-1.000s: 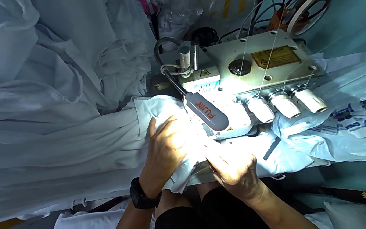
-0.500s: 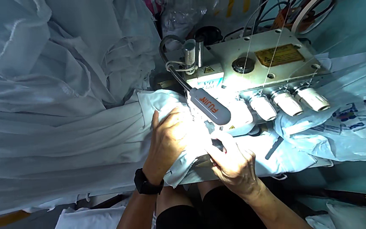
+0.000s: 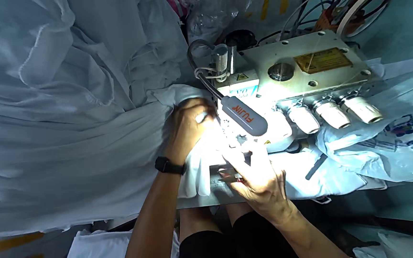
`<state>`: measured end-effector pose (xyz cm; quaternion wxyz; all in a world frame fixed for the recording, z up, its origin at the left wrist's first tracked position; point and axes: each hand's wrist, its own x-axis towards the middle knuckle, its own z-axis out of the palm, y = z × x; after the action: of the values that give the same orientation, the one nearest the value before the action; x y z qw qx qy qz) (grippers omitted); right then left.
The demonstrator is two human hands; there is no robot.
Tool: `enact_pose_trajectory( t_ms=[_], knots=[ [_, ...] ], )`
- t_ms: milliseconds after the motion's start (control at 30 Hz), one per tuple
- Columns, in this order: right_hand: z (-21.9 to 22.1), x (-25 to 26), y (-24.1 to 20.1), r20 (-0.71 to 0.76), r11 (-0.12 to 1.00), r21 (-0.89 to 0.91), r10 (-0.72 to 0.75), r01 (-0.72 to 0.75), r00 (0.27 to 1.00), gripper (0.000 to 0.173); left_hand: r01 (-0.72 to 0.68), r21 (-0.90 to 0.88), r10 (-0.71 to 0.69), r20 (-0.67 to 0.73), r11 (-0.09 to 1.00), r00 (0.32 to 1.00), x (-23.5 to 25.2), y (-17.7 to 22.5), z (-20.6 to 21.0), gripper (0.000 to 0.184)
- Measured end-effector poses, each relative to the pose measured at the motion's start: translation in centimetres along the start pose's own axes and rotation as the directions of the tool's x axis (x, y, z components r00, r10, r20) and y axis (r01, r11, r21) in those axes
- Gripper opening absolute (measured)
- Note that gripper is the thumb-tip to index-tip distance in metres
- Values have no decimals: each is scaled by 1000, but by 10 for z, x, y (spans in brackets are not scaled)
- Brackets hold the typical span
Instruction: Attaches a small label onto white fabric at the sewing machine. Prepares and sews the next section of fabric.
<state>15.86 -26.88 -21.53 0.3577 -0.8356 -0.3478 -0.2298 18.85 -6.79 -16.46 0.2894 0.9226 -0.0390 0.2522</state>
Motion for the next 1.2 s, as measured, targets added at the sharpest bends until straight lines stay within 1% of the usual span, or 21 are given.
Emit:
enact_pose_trajectory(
  t_ms=[100, 200, 233, 300, 400, 433, 467, 500, 533, 567, 633, 667, 767, 800, 867, 900, 967, 1033, 1100, 1167, 1200],
  knots=[
    [0, -8, -3, -108, 986, 161, -13, 31, 994, 24, 127, -35, -129, -56, 991, 990, 17, -8, 6, 17],
    [-8, -12, -5, -129, 975, 223, 49, -20, 990, 34, 212, -4, -211, -91, 977, 973, 7, -5, 5, 18],
    [-12, -14, -5, -101, 973, 220, 91, -67, 991, 36, 231, 29, -229, -68, 973, 971, -6, 4, 0, 18],
    [-23, -14, -5, 11, 965, 183, 187, -186, 982, 41, 326, 87, -321, -70, 941, 945, -29, 19, -3, 26],
    [-32, -8, -5, 150, 954, 83, 273, -288, 950, 63, 410, 89, -402, -93, 908, 911, -54, 29, -11, 51],
    [-33, -5, -6, 170, 952, 85, 278, -295, 945, 63, 417, 85, -411, -74, 905, 908, -58, 31, -16, 56],
    [-33, -3, -7, 184, 949, 104, 274, -296, 944, 58, 419, 89, -417, -41, 903, 908, -58, 31, -21, 57],
    [-33, 0, -9, 190, 948, 133, 263, -290, 946, 49, 421, 99, -423, -2, 902, 906, -56, 31, -26, 55],
    [-32, 2, -12, 179, 949, 153, 249, -277, 952, 38, 406, 111, -412, 35, 907, 910, -53, 29, -30, 49],
    [-31, 4, -14, 153, 956, 146, 233, -255, 960, 32, 384, 126, -394, 67, 915, 917, -50, 26, -32, 40],
    [-28, 8, -18, 88, 977, 60, 197, -203, 976, 26, 309, 169, -326, 79, 936, 942, -48, 20, -34, 20],
    [-27, 9, -19, 67, 982, 1, 188, -189, 980, 24, 252, 181, -267, 64, 951, 962, -47, 16, -36, 16],
    [-22, 15, -25, 54, 977, -116, 187, -180, 981, 23, 108, 108, -114, 52, 988, 992, -45, 16, -48, 12],
    [-19, 17, -27, 56, 975, -133, 188, -179, 981, 23, 97, 65, -102, 66, 993, 993, -44, 18, -54, 11],
    [-11, 21, -31, 53, 974, -136, 189, -181, 980, 23, 141, -70, -130, 147, 987, 981, -43, 19, -65, 19],
    [-7, 23, -33, 47, 975, -130, 186, -179, 981, 24, 158, -138, -133, 178, 978, 975, -42, 17, -69, 19],
    [-1, 27, -35, 28, 980, -105, 173, -169, 985, 26, 127, -203, -85, 206, 971, 975, -42, 15, -76, 8],
    [2, 29, -35, 7, 988, -54, 143, -143, 990, 19, 70, -205, -21, 234, 976, 972, -42, 15, -80, 16],
    [5, 29, -33, -8, 992, 20, 126, -126, 992, 17, 45, -187, 5, 259, 981, 966, -43, 18, -80, 20],
    [5, 29, -29, -35, 977, 157, 153, -146, 988, 17, 36, -180, 14, 271, 983, 962, -43, 21, -80, 24],
    [2, 30, -28, -31, 952, 247, 196, -183, 980, 17, 20, -179, 30, 272, 984, 962, -43, 22, -80, 26]
  ],
)
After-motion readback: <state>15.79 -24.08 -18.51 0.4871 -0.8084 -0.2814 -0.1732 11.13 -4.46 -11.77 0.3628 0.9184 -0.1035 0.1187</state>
